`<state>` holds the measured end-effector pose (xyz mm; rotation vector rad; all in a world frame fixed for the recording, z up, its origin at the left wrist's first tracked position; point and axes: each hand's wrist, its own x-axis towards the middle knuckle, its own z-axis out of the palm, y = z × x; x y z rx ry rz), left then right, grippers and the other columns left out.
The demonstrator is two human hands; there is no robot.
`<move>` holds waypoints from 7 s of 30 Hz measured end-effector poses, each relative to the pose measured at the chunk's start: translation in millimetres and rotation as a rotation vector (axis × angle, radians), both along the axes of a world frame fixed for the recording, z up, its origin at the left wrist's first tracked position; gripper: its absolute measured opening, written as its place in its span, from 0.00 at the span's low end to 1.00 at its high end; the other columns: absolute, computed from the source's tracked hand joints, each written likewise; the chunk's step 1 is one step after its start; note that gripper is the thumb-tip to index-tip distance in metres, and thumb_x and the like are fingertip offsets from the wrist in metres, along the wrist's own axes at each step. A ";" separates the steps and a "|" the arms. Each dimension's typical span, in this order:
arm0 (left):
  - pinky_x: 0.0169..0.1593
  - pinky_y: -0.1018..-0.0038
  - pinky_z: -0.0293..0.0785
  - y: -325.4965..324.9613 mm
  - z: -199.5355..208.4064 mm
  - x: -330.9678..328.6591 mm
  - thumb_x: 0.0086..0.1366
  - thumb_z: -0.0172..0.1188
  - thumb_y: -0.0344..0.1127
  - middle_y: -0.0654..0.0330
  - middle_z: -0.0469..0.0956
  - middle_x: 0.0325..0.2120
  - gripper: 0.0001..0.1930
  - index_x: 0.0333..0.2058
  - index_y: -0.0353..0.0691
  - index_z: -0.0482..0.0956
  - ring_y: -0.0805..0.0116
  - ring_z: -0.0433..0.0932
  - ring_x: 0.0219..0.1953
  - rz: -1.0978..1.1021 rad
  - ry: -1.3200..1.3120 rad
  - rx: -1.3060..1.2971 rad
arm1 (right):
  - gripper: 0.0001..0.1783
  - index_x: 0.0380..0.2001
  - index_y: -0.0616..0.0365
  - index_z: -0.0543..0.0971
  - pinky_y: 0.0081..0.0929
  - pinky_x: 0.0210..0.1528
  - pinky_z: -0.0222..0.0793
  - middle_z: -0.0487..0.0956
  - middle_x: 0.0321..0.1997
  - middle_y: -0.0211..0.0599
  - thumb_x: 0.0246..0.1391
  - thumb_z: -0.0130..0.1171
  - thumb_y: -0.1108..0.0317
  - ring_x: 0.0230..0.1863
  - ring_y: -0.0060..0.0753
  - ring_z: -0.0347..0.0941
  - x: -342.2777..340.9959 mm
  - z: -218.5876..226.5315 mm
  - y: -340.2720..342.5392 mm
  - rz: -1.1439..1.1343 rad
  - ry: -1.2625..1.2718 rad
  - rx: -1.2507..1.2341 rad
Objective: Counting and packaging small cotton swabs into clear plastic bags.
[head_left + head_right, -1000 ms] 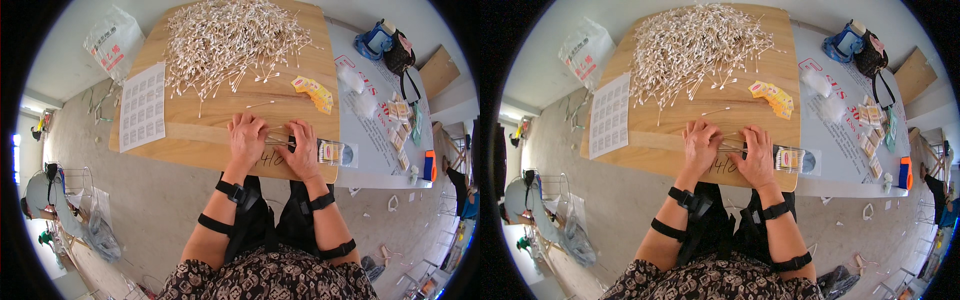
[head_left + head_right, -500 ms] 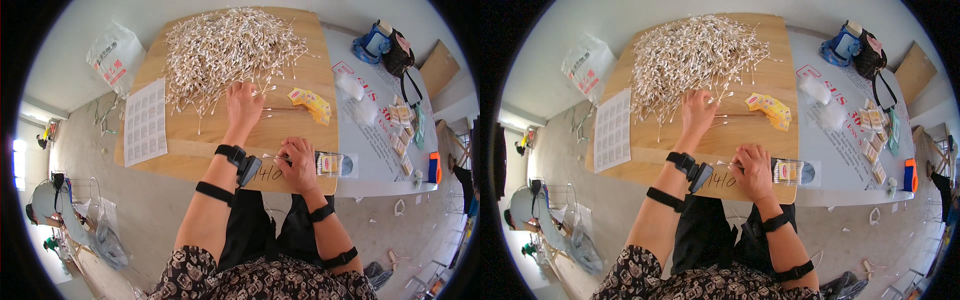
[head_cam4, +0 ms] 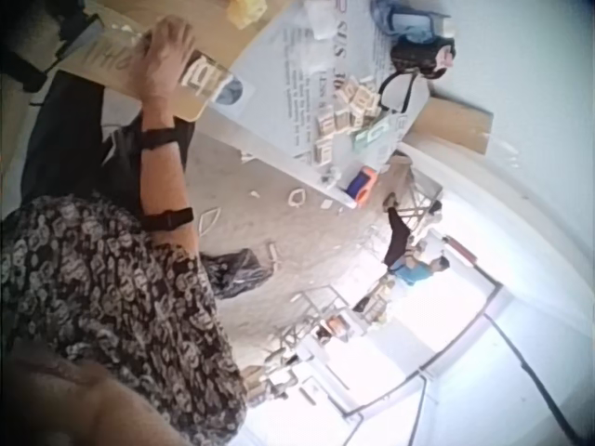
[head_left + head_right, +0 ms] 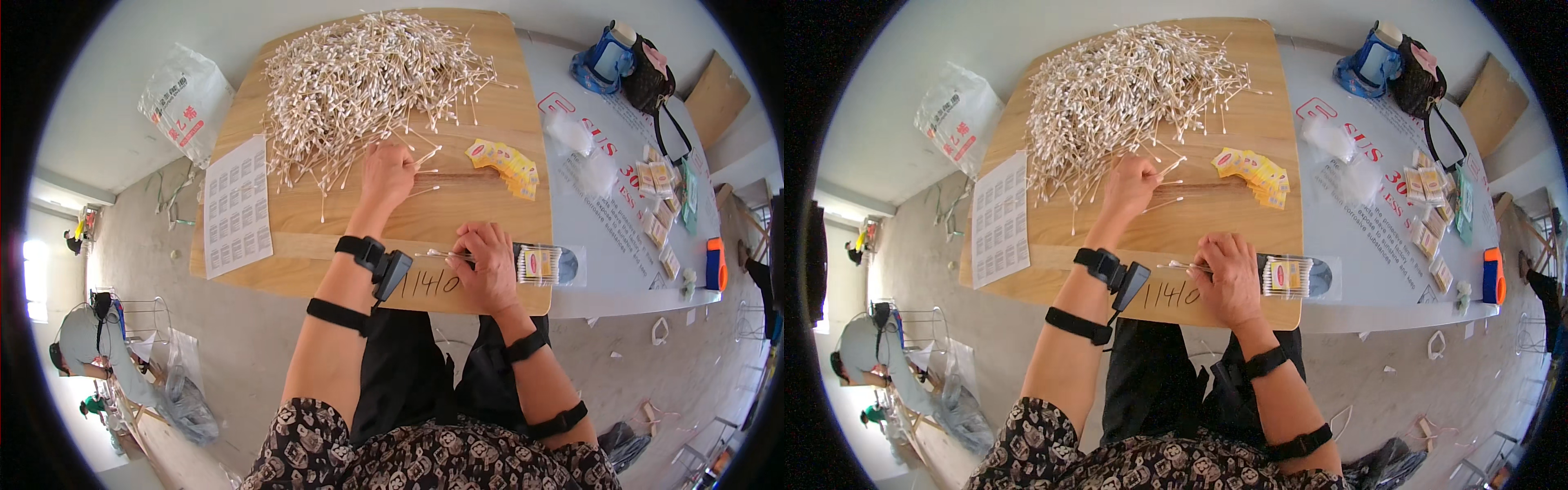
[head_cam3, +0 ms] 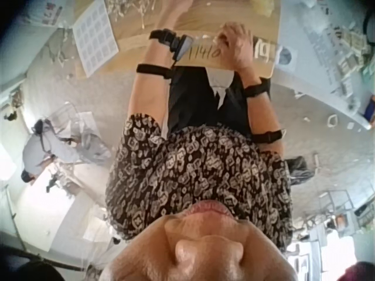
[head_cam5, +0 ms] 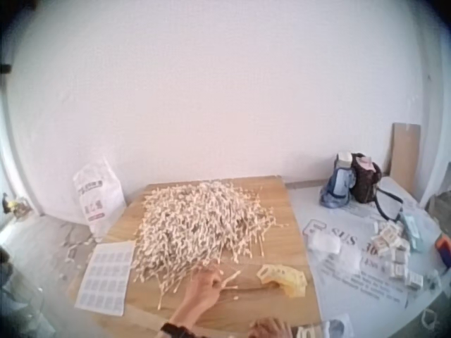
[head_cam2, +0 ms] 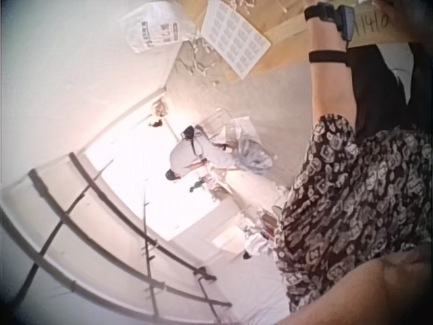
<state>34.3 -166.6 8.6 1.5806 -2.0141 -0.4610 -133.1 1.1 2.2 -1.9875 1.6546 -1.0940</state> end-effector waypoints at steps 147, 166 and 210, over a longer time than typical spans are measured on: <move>0.72 0.50 0.37 170.6 5.5 -41.0 0.61 0.56 0.59 0.48 0.51 0.70 0.45 0.67 0.35 0.54 0.55 0.47 0.73 -0.383 -0.438 -0.002 | 0.36 0.66 0.74 0.57 0.34 0.73 0.49 0.58 0.71 0.52 0.71 0.37 0.49 0.72 0.40 0.54 -6.0 -5.5 15.8 -0.191 -1.222 0.066; 0.70 0.63 0.51 143.0 -31.1 -51.3 0.76 0.40 0.46 0.42 0.56 0.66 0.28 0.65 0.29 0.57 0.54 0.55 0.69 0.009 1.224 0.244 | 0.30 0.63 0.69 0.64 0.31 0.70 0.54 0.66 0.65 0.45 0.70 0.43 0.53 0.67 0.35 0.60 1.4 -9.6 3.6 -0.192 -1.222 0.161; 0.72 0.53 0.37 183.5 2.8 -39.6 0.68 0.49 0.51 0.49 0.47 0.71 0.39 0.69 0.36 0.49 0.55 0.43 0.73 -0.422 -0.450 0.077 | 0.30 0.65 0.54 0.63 0.49 0.74 0.41 0.60 0.72 0.39 0.64 0.50 0.53 0.73 0.41 0.52 -84.6 -9.1 70.0 -0.448 0.476 0.014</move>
